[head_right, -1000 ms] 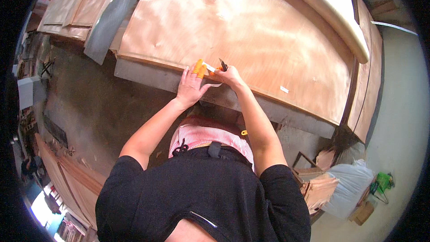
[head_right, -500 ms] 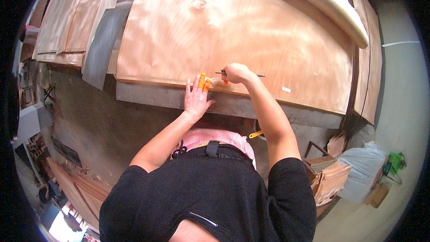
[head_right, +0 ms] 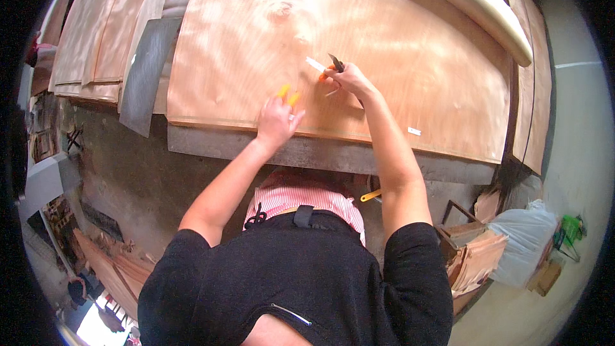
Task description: The person uses a utility knife and a yellow plastic guide to cut thin sheets of wood veneer on a workbench. They repeatedly score the veneer along the guide, lift the cut sections, and peel them away from the underlying sheet.
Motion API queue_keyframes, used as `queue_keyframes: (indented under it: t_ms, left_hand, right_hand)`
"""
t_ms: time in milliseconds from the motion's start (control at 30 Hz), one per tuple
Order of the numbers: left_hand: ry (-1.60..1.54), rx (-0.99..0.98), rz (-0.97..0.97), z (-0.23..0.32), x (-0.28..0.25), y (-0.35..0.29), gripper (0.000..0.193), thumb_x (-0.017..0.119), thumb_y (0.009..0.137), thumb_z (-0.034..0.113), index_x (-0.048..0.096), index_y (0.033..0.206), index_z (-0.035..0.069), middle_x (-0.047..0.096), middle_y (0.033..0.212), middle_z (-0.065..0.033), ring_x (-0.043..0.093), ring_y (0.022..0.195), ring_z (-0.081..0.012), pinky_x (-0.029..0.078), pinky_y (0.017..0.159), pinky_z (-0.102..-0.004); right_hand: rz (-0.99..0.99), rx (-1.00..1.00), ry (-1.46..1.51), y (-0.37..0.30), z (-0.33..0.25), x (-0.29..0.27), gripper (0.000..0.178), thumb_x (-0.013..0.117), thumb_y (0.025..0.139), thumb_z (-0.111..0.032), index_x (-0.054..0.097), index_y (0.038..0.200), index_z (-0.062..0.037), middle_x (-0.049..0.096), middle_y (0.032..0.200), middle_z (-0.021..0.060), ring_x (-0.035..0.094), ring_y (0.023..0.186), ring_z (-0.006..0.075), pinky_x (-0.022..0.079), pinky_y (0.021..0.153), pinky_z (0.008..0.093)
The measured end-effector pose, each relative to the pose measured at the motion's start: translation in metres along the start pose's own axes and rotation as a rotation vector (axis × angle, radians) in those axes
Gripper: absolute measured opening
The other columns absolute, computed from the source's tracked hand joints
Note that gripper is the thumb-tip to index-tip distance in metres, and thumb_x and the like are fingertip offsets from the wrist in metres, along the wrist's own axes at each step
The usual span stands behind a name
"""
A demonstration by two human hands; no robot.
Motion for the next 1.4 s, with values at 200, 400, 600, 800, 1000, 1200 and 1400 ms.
queue_keyframes:
  t_ms: [200, 400, 600, 800, 1000, 1200, 1400]
  left_hand:
    - [0.055, 0.186, 0.342, -0.004, 0.017, 0.066, 0.072, 0.054, 0.079, 0.045, 0.030, 0.133, 0.002, 0.027, 0.137, -0.0197, 0.025, 0.128, -0.0324, 0.017, 0.106, -0.0439]
    - [0.315, 0.127, 0.191, 0.014, 0.021, 0.071, 0.072, 0.052, 0.078, 0.049, 0.032, 0.134, 0.009, 0.027, 0.140, -0.0110, 0.016, 0.133, -0.0267, 0.009, 0.107, -0.0481]
    - [0.314, 0.096, 0.133, 0.015, 0.014, 0.071, 0.075, 0.056, 0.074, 0.051, 0.034, 0.133, 0.009, 0.028, 0.140, -0.0065, 0.016, 0.133, -0.0246, 0.006, 0.107, -0.0495]
    - [0.430, 0.059, 0.119, 0.021, 0.013, 0.074, 0.077, 0.049, 0.075, 0.059, 0.033, 0.134, 0.011, 0.029, 0.140, -0.0069, 0.015, 0.133, -0.0240, 0.008, 0.106, -0.0512]
    - [0.267, 0.106, 0.178, 0.007, 0.014, 0.069, 0.072, 0.050, 0.077, 0.055, 0.034, 0.133, 0.012, 0.029, 0.139, -0.0104, 0.018, 0.132, -0.0254, 0.011, 0.106, -0.0488]
    - [-0.006, 0.191, 0.308, -0.032, 0.010, 0.001, 0.066, 0.053, 0.079, 0.046, 0.037, 0.130, 0.009, 0.029, 0.138, -0.0141, 0.020, 0.130, -0.0285, 0.014, 0.107, -0.0424]
    - [0.058, -0.087, 0.483, -0.095, 0.013, -0.076, 0.071, 0.052, 0.080, 0.045, 0.031, 0.133, 0.003, 0.026, 0.139, -0.0166, 0.021, 0.130, -0.0320, 0.015, 0.106, -0.0444]
  right_hand:
    - [0.030, 0.098, -0.014, 0.015, -0.008, 0.010, 0.021, 0.058, 0.083, -0.025, 0.065, 0.077, -0.0065, 0.047, 0.054, -0.0041, 0.040, 0.048, 0.0058, 0.031, 0.044, 0.0225]
    - [0.029, 0.037, -0.006, 0.009, 0.003, 0.004, 0.022, 0.060, 0.082, -0.025, 0.064, 0.073, -0.0055, 0.051, 0.055, -0.0019, 0.045, 0.049, 0.0071, 0.034, 0.046, 0.0232]
    - [0.150, 0.000, -0.579, -0.011, -0.008, 0.000, 0.019, 0.053, 0.082, -0.022, 0.065, 0.077, -0.0084, 0.062, 0.067, 0.0128, 0.061, 0.064, 0.0260, 0.047, 0.060, 0.0365]
    - [0.239, 0.001, -1.209, 0.006, -0.023, -0.056, 0.019, 0.050, 0.080, -0.024, 0.064, 0.080, -0.0104, 0.064, 0.078, 0.0122, 0.061, 0.073, 0.0286, 0.047, 0.062, 0.0396]
    - [0.080, 0.119, -0.371, -0.036, -0.029, -0.072, 0.021, 0.052, 0.085, -0.026, 0.067, 0.084, -0.0115, 0.053, 0.058, -0.0030, 0.044, 0.053, 0.0054, 0.034, 0.049, 0.0219]
    - [0.012, 0.124, 0.207, -0.083, -0.004, 0.009, 0.020, 0.056, 0.086, -0.027, 0.058, 0.088, -0.0073, 0.049, 0.058, -0.0041, 0.035, 0.044, 0.0027, 0.024, 0.041, 0.0180]
    - [-0.147, 0.238, 0.393, -0.126, 0.042, 0.073, 0.022, 0.051, 0.089, -0.021, 0.060, 0.097, -0.0030, 0.041, 0.054, -0.0062, 0.029, 0.043, 0.0024, 0.019, 0.040, 0.0190]
Point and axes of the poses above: each hand's wrist, its own y-axis towards the middle knuckle, its own x-axis out of the palm, z = x × y, the point moved 1 cm from there along y, towards the middle knuckle
